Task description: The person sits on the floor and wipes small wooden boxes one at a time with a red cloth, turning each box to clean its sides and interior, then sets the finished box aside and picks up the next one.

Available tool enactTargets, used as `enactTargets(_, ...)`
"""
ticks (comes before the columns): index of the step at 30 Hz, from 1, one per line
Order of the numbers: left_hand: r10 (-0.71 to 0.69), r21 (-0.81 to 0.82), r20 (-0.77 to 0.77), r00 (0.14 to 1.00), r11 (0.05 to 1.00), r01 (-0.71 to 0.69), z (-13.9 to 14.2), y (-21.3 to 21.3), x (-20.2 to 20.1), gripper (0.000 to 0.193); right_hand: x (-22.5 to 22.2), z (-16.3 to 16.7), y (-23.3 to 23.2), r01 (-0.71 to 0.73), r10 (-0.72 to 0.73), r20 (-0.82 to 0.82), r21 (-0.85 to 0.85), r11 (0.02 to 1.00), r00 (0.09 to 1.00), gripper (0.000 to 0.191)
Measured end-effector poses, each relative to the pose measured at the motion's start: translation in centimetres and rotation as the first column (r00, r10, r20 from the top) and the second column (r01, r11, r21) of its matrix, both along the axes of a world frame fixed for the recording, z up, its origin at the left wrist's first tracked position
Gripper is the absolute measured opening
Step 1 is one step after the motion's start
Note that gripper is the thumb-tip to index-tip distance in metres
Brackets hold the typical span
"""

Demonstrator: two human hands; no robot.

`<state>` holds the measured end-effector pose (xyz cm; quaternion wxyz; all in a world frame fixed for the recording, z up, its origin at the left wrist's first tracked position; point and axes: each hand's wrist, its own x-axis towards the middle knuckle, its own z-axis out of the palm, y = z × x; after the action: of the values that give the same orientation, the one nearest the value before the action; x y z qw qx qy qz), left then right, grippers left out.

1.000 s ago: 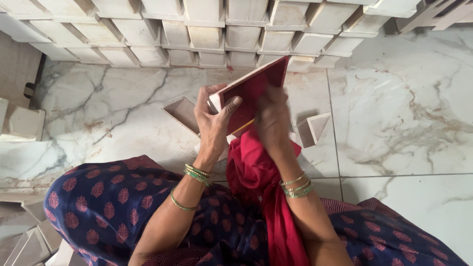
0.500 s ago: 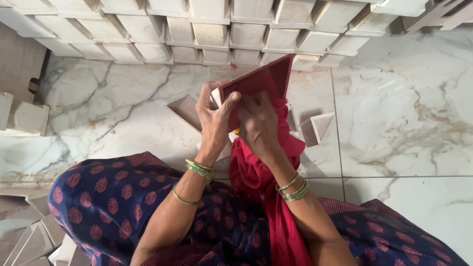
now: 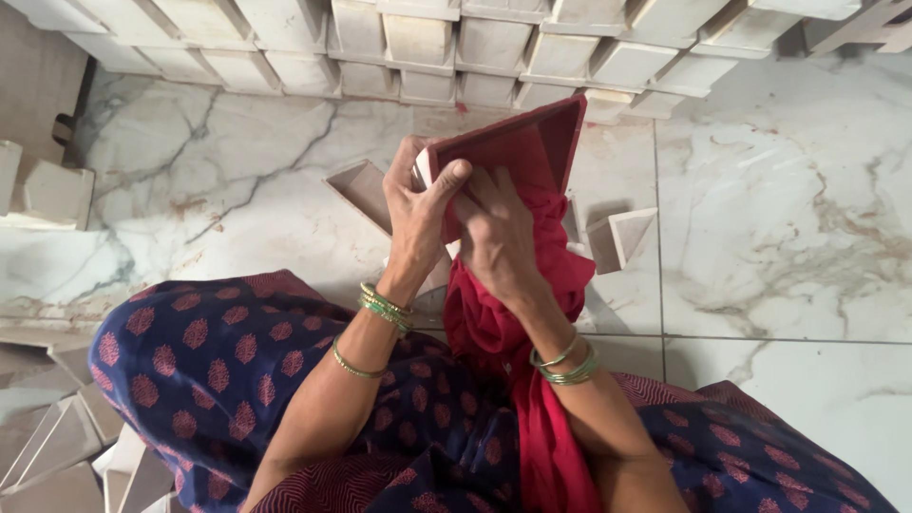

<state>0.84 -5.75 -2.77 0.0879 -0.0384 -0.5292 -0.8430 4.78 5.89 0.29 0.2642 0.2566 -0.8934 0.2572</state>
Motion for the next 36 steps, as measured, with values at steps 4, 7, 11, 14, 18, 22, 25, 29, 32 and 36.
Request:
enactTargets(4, 0.04, 0.253, -0.08, 0.996, 0.967, -0.018, 0.5, -1.8, -1.5, 0.036, 0.6, 0.4, 1.3, -0.115, 0.117, -0.086, 0.023, 0.993, 0.989, 0.031)
enactTargets(7, -0.01, 0.246, -0.057, 0.998, 0.969, 0.024, 1.0, -2.8, -1.5, 0.038, -0.2, 1.2, 2.6, 0.122, -0.109, -0.108, 0.122, 0.985, 0.988, 0.021)
enactTargets(11, 0.017, 0.092, -0.047, 0.999, 0.996, -0.013, 1.1, -1.8, -0.3, 0.039, -0.6, 1.3, 1.9, 0.256, -0.253, -0.067, 0.043, 0.966, 0.965, 0.019)
enactTargets(14, 0.04, 0.021, -0.032, 0.999, 0.999, -0.039, 1.1, -0.8, 0.1, 0.037, 0.6, 0.2, -0.8, 0.136, -0.135, -0.061, 0.021, 0.99, 0.989, 0.018)
enactTargets(18, 0.041, 0.062, -0.051, 0.998, 0.997, -0.038, 1.8, -1.5, -0.2, 0.037, 0.6, 0.7, -0.2, 0.171, -0.166, -0.086, 0.059, 0.983, 0.982, 0.019)
enactTargets(22, 0.078, -0.085, -0.117, 0.99, 0.992, -0.088, 2.6, -2.2, 0.0, 0.036, -0.4, 2.4, 2.5, 0.31, -0.312, 0.015, 0.087, 0.947, 0.95, 0.02)
enactTargets(25, 0.093, -0.227, 0.028, 0.995, 0.97, -0.085, 2.6, -0.7, 0.6, 0.039, 0.1, 1.7, 1.2, 0.307, -0.304, -0.072, 0.049, 0.95, 0.95, 0.014)
enactTargets(29, 0.064, -0.108, 0.053, 0.997, 0.992, -0.058, 2.1, 0.4, 0.8, 0.035, 0.5, -0.5, -0.8, 0.139, -0.139, -0.097, -0.009, 0.99, 0.986, 0.024)
enactTargets(32, 0.058, -0.086, 0.023, 0.998, 0.995, -0.055, 2.0, 0.0, 0.6, 0.036, -0.7, -0.7, 0.5, 0.194, -0.186, -0.121, 0.057, 0.979, 0.975, 0.023)
enactTargets(36, 0.089, -0.163, 0.017, 0.996, 0.983, -0.086, 2.1, -0.2, 0.8, 0.037, -2.3, -0.3, 2.5, 0.363, -0.355, -0.102, 0.073, 0.929, 0.929, 0.018)
